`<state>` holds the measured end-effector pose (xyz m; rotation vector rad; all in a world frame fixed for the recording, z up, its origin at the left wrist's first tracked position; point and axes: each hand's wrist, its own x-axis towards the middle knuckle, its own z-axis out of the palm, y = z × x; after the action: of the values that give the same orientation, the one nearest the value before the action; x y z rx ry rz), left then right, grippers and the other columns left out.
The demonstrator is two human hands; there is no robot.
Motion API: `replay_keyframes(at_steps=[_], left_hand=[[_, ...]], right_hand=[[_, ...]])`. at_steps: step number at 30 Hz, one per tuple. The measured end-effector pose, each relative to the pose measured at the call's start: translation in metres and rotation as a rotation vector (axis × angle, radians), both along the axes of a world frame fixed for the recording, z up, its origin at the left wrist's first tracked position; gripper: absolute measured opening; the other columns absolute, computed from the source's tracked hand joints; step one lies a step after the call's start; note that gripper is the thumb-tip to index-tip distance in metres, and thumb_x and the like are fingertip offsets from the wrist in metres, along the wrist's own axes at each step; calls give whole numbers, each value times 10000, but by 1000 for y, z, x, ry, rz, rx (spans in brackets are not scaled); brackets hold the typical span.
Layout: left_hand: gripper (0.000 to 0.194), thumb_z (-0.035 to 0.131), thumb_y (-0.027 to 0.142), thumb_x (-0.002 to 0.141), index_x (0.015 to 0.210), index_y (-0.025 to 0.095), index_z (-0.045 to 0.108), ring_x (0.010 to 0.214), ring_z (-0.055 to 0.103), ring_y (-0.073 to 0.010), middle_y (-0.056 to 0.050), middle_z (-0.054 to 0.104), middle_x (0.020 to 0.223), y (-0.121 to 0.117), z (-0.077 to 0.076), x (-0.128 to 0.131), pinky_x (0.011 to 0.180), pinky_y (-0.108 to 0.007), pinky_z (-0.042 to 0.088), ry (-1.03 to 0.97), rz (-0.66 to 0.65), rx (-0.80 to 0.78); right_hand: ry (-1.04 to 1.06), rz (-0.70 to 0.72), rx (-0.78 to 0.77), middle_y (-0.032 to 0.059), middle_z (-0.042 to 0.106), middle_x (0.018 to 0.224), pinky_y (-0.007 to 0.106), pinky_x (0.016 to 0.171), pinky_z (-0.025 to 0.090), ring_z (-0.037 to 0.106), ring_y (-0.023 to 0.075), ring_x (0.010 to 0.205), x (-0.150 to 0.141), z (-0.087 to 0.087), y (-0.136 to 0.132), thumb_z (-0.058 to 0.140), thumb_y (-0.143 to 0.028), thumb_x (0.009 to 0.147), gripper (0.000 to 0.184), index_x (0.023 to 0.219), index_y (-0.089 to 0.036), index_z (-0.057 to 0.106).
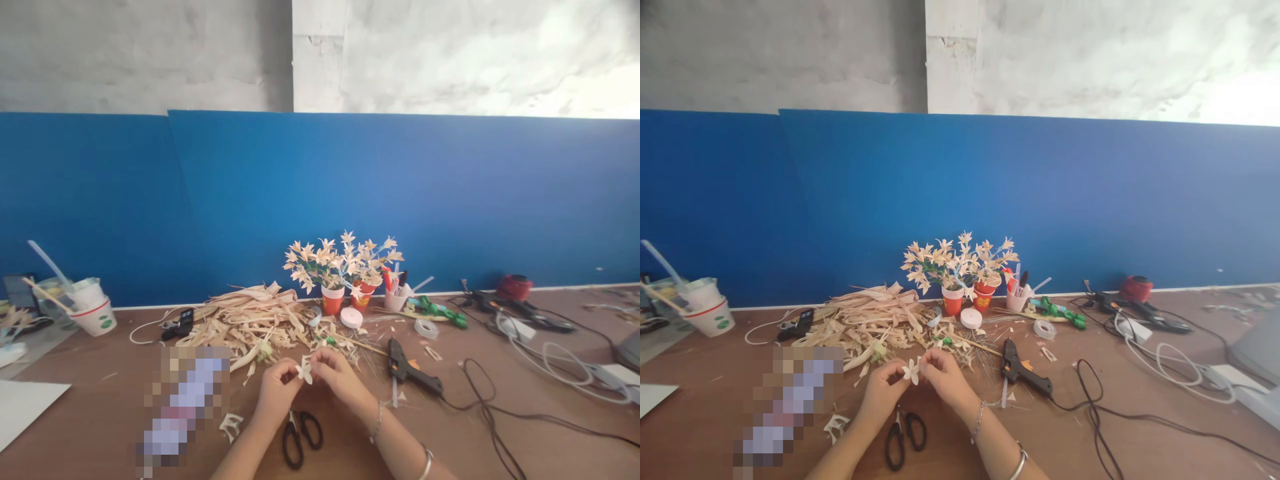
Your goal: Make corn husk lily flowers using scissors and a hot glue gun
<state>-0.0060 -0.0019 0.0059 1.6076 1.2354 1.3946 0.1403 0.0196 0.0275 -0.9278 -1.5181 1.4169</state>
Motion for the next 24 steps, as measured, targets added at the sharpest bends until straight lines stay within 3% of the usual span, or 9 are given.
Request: replay_keyframes(at_steps=[5, 9, 13, 19, 24], left_hand=[[40, 621, 187, 653, 637, 161, 647, 633, 540, -161, -19, 626, 647, 0, -1, 0, 612, -243, 411, 8, -57, -85], [161, 646, 213, 633, 776, 158, 693, 689, 583, -190, -52, 685, 747, -1, -3, 1, 657, -275, 444, 20, -45, -168], [224, 575, 302, 718, 840, 155, 692, 738, 620, -212, -66, 704, 763, 2, -9, -2, 705, -308, 468, -44, 5, -171], [264, 539, 388, 756, 792, 163, 672, 693, 611, -212, -46, 682, 705, 4, -8, -9, 673, -311, 472, -49, 225, -81], [105, 608, 287, 720, 670, 197, 629, 655, 563, -188, -24, 614, 678, -5, 1, -2, 631, -278, 442, 71, 238, 94]], right_hand=[[37, -69, -65, -46, 492, 512, 211, 517, 317, 426, 90, 513, 0, -2, 2, 560, -252, 620, 113, 573, -174, 493], [130, -166, -226, -54, 457, 454, 198, 449, 255, 386, 74, 441, 5, -1, 6, 515, -260, 614, 119, 547, -176, 466], [252, -185, -340, -51, 456, 494, 195, 443, 275, 426, 78, 459, 9, 0, 9, 509, -272, 606, 115, 568, -176, 459], [218, -203, -329, -51, 460, 477, 190, 429, 249, 425, 72, 446, 9, -5, 11, 502, -248, 587, 105, 533, -169, 462], [159, -206, -289, -40, 483, 455, 197, 423, 235, 422, 72, 435, 6, -6, 9, 517, -242, 605, 126, 515, -156, 495]])
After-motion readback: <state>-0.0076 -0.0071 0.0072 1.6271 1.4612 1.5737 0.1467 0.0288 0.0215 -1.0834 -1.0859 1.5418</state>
